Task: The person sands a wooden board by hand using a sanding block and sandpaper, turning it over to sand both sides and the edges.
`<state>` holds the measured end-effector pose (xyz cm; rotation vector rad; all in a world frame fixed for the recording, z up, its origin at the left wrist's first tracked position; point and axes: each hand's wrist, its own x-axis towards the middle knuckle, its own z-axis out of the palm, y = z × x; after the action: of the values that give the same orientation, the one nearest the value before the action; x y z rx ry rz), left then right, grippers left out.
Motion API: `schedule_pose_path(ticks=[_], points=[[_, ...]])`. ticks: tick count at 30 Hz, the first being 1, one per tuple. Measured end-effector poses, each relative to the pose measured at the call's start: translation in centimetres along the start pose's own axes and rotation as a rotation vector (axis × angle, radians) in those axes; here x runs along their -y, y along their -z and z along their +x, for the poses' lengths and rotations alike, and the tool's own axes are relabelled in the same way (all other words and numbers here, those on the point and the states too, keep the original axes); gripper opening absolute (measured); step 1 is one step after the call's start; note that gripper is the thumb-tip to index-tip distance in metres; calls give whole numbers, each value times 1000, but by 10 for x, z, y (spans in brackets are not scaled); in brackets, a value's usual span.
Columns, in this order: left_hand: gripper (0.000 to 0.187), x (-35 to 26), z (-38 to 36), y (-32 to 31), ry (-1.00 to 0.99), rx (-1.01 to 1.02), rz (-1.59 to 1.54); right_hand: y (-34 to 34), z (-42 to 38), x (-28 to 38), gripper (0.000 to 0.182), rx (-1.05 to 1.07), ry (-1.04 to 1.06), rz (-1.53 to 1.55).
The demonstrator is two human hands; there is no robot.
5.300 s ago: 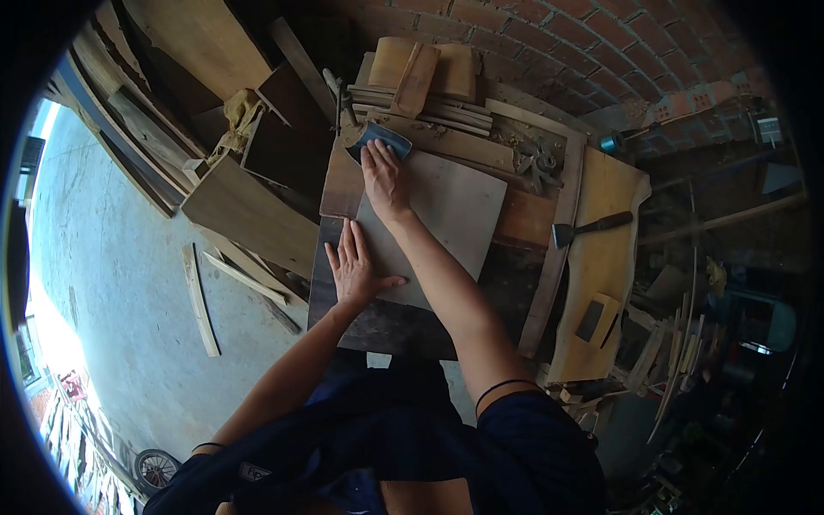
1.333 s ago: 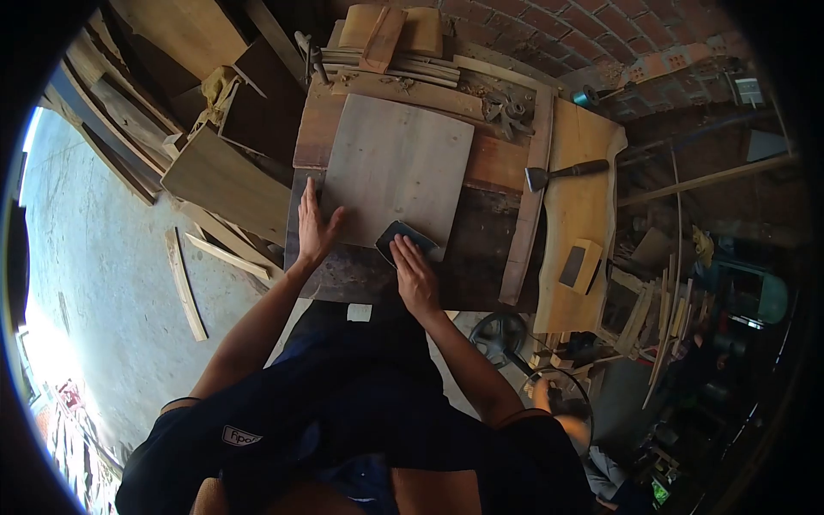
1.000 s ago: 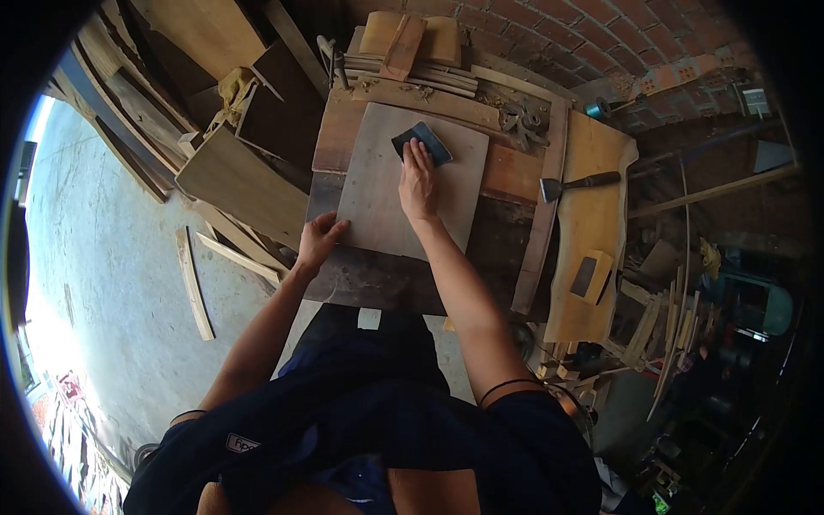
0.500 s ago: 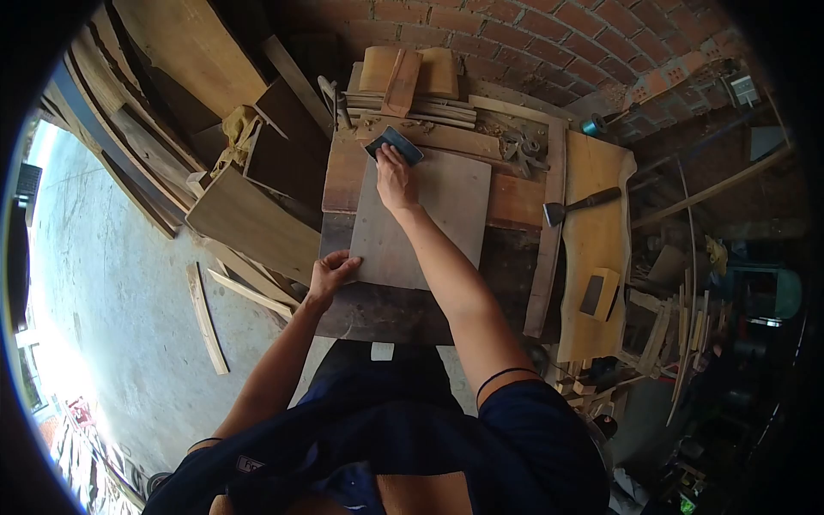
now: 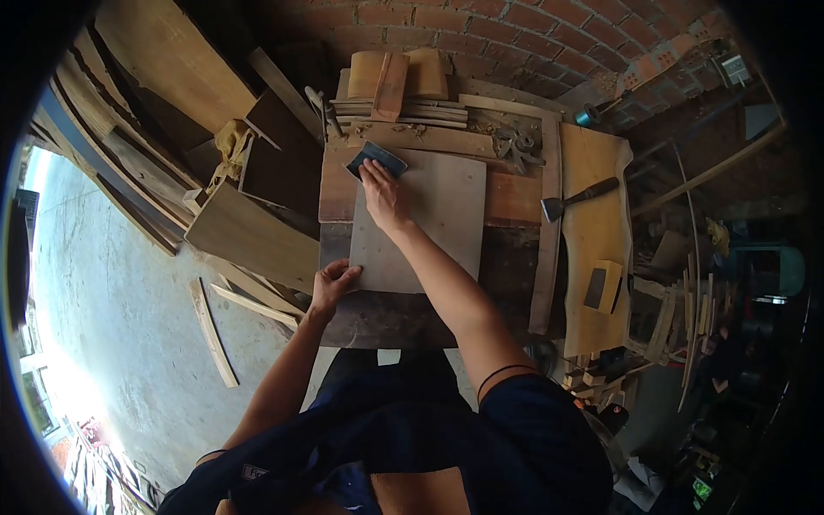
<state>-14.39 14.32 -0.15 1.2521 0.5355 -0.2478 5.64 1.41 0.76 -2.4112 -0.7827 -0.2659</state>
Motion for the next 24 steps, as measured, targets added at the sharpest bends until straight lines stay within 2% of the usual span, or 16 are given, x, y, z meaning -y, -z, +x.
schedule_pose_path(ticks=[2, 4, 10, 12, 13, 16, 19, 22, 24], points=[[29, -3, -1, -1, 11, -9, 1, -7, 25, -5, 37, 4, -62, 19], [30, -3, -3, -3, 27, 5, -24, -7, 21, -1, 38, -22, -36, -57], [29, 5, -1, 1, -3, 11, 6, 36, -145, 57, 42, 129, 14, 7], [29, 2, 3, 2, -17, 26, 31, 46, -148, 53, 43, 209, 32, 32], [29, 0, 3, 2, -5, 21, 20, 42, -135, 44, 42, 175, 52, 19], [29, -2, -3, -4, 17, 15, -11, 16, -39, -6, 35, -22, 79, -28], [28, -10, -4, -3, 4, 6, 38, -9, 31, -38, 35, -46, -29, -57], [28, -7, -1, -1, 33, -2, 23, -1, -5, -20, 35, -103, -1, -65], [29, -4, -2, 1, 38, 24, 1, 24, -71, 11, 39, -60, 30, -21]])
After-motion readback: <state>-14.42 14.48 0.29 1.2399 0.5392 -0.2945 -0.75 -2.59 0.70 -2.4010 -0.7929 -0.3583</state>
